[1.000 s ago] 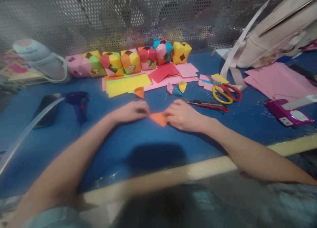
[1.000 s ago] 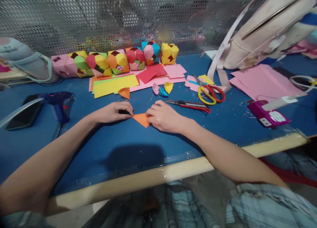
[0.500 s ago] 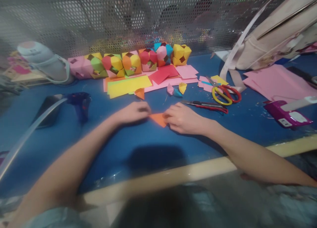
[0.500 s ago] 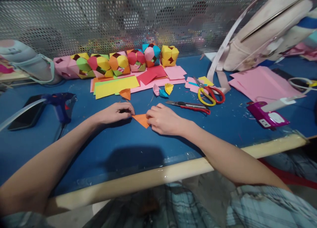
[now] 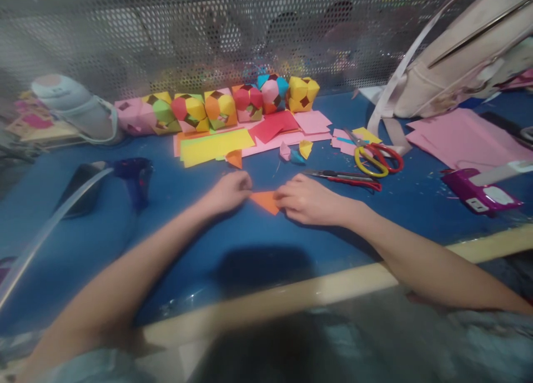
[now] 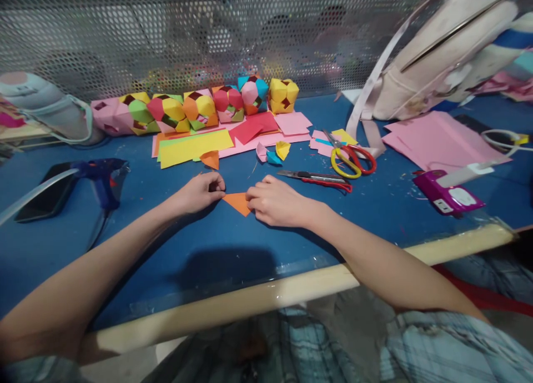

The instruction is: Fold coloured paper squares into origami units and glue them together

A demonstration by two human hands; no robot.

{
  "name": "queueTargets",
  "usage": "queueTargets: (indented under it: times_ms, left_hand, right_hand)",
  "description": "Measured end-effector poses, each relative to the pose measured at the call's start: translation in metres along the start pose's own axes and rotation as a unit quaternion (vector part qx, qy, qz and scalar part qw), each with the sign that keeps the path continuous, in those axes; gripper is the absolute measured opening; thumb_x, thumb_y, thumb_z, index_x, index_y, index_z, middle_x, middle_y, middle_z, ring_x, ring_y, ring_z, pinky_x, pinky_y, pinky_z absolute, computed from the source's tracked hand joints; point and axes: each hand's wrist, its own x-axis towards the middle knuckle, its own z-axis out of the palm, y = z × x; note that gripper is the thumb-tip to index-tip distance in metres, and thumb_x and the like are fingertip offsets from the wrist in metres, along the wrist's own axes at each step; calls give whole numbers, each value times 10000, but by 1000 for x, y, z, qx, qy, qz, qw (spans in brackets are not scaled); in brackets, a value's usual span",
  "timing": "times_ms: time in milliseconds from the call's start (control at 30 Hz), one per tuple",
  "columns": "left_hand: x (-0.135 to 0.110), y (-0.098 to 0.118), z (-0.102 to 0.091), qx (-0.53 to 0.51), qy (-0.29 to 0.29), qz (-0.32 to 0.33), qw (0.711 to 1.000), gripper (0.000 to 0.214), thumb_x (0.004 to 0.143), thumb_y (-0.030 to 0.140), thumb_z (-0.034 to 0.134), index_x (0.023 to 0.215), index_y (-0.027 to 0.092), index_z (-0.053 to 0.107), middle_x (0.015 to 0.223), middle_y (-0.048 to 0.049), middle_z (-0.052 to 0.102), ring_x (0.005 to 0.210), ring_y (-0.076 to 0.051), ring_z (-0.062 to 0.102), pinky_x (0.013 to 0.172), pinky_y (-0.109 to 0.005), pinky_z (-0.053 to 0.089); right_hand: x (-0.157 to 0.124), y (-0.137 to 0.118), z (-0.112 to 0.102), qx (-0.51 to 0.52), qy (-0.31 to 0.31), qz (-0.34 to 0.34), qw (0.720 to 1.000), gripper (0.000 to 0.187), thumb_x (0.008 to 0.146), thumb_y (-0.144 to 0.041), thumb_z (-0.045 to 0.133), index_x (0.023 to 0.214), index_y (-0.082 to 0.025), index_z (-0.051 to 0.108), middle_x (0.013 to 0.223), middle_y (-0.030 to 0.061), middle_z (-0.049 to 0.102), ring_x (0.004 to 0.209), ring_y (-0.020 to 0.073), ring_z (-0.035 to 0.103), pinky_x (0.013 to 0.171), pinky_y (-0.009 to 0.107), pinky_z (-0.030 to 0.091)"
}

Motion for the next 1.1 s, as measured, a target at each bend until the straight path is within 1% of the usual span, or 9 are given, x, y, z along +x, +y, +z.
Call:
queueTargets:
  times_ms: [133, 233, 300, 433, 633, 733, 800, 900, 1100]
  left_hand:
    - [-2, -1, -6, 19, -15, 10, 1000, 95, 685, 109, 474, 722, 170, 536, 716, -6, 557, 677, -147, 500, 638, -272, 400]
    - [-9, 11, 2, 57, 53, 47, 996, 154, 694, 68, 443, 756, 161, 549, 798, -41, 584, 784, -179, 520, 734, -316, 423]
    - [-16, 23, 13, 58, 88, 90, 990, 155, 764, 85, 426, 825, 151, 552, 883, -70, 593, 854, -186, 524, 802, -333, 430]
    - [-28, 41, 33, 137, 35, 144, 979, 190, 888, 170, 365, 856, 124, 546, 947, -125, 584, 894, -209, 522, 809, -347, 450]
    - [-34, 50, 35, 286, -28, 117, 951, 206, 912, 151, 359, 920, 109, 560, 977, -126, 600, 872, -213, 542, 768, -348, 465]
    - [-35, 54, 34, 340, -41, 127, 931, 195, 892, 103, 384, 902, 101, 580, 929, -128, 621, 819, -217, 563, 723, -336, 465]
    - [-37, 54, 34, 381, -33, 127, 915, 203, 874, 75, 397, 848, 100, 597, 848, -127, 626, 771, -221, 574, 683, -331, 458]
    - [-38, 51, 34, 416, -8, 116, 902, 243, 893, 138, 400, 776, 101, 610, 721, -121, 609, 689, -227, 575, 612, -323, 442]
    - [-39, 47, 35, 415, 27, 119, 902, 223, 879, 172, 460, 724, 109, 608, 667, -103, 585, 655, -220, 571, 586, -310, 424]
  right_hand:
    - [0, 0, -1, 9, -7, 6, 1000, 211, 872, -175, 457, 842, -139, 663, 952, 76, 651, 758, 149, 495, 714, 313, 236]
    - [1, -2, -2, 9, -13, 12, 1000, 208, 871, -177, 459, 838, -142, 661, 1000, 81, 643, 789, 154, 509, 723, 315, 240]
    - [2, -2, -2, 7, -14, 15, 1000, 191, 862, -173, 469, 839, -145, 657, 1039, 85, 634, 801, 158, 511, 721, 316, 241]
    - [4, -3, 1, 6, -14, 27, 1000, 164, 844, -165, 482, 820, -143, 643, 971, 83, 648, 751, 164, 488, 702, 320, 239]
    - [5, -6, 5, 6, -6, 34, 999, 164, 878, -197, 464, 844, -150, 618, 915, 74, 666, 748, 170, 470, 680, 319, 228]
    - [5, -7, 0, -16, -45, 69, 996, 175, 873, -174, 458, 807, -152, 619, 793, 60, 673, 719, 169, 497, 659, 321, 213]
    - [4, -7, -6, -35, -85, 102, 991, 181, 853, -138, 459, 784, -150, 626, 722, 59, 673, 684, 167, 528, 659, 326, 210]
    - [3, -9, -15, -47, -121, 146, 981, 191, 822, -113, 467, 757, -149, 644, 674, 72, 679, 649, 172, 576, 686, 337, 222]
    - [3, -5, -15, -49, -118, 210, 969, 224, 807, -105, 457, 696, -167, 643, 671, 74, 695, 638, 175, 615, 671, 327, 237]
